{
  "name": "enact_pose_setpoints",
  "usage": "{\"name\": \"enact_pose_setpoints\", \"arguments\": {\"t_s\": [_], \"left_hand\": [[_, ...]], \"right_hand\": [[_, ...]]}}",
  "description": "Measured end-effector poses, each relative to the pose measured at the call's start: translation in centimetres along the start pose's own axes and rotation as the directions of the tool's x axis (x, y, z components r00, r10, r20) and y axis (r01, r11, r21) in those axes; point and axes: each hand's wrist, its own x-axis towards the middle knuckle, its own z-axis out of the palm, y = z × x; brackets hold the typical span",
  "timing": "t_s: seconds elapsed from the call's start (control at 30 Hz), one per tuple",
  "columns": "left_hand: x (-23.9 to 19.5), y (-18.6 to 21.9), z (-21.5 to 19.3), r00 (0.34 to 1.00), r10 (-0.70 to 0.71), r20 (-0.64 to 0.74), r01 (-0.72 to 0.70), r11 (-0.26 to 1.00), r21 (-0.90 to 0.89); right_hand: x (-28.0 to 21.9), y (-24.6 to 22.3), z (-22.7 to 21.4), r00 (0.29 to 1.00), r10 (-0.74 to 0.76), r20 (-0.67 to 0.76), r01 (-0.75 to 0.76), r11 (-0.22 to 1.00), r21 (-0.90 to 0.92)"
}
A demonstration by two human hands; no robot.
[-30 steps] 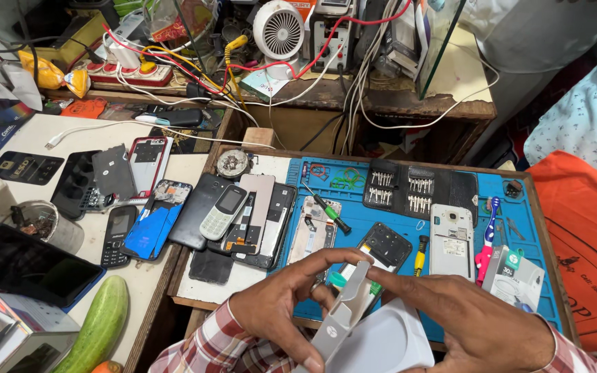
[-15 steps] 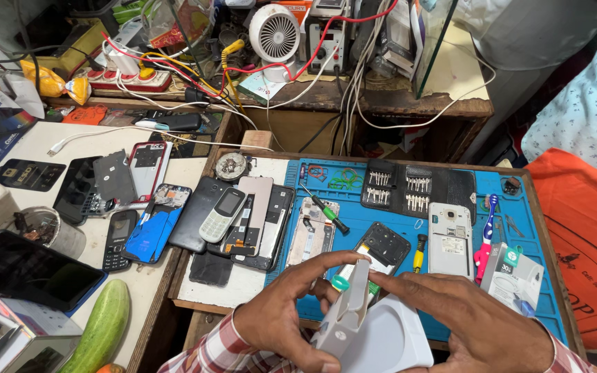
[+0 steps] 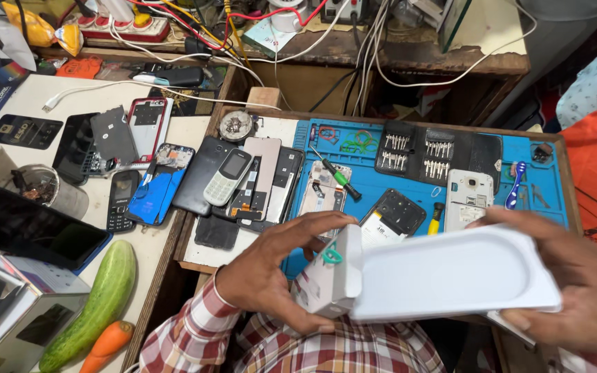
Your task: The person unpacks a new battery and places it on the workbench. They then use a screwdriver to work on the back of a disassembled smartphone, repeatedly prying and adjusting components around the battery area.
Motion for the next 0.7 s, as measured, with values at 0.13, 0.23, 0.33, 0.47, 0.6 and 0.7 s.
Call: {"name": "enact_pose_setpoints", "arguments": {"t_s": [0.13,0.23,0.33,0.47,0.6,0.7], "left_hand": [[0.0,-0.1,-0.5,1.000,-0.030,-0.005,0.030,0.998,-0.049],[-0.1,-0.2,-0.6,0.999,-0.038,-0.023,0.037,0.998,-0.044],[-0.4,0.2,-1.0,0.996,-0.068,-0.053,0.067,0.998,-0.014],[0.0,0.9,-1.2,0.983,-0.047,-0.179,0.067,0.992,0.104],[1.8,0.6,-1.2,0.937,0.029,-0.347,0.073,0.958,0.278],[3.7,0.7,-1.4,0.895,-0.005,-0.447,0.114,0.969,0.218]], "right_hand": [[-0.8,0.5,-1.2,0.994,-0.111,0.008,0.111,0.988,-0.105],[-0.8,0.7,-1.0,0.985,-0.167,-0.038,0.163,0.982,-0.101],[-0.7,0.4,-0.4,0.966,-0.122,-0.228,0.107,0.991,-0.076],[-0.2,1.3,0.7,0.844,-0.144,-0.517,0.239,0.963,0.121],[1.8,3.9,-0.2,0.711,-0.072,-0.700,0.314,0.922,0.225],[2.9,5.6,-1.3,0.683,-0.009,-0.730,0.378,0.859,0.344]]}}
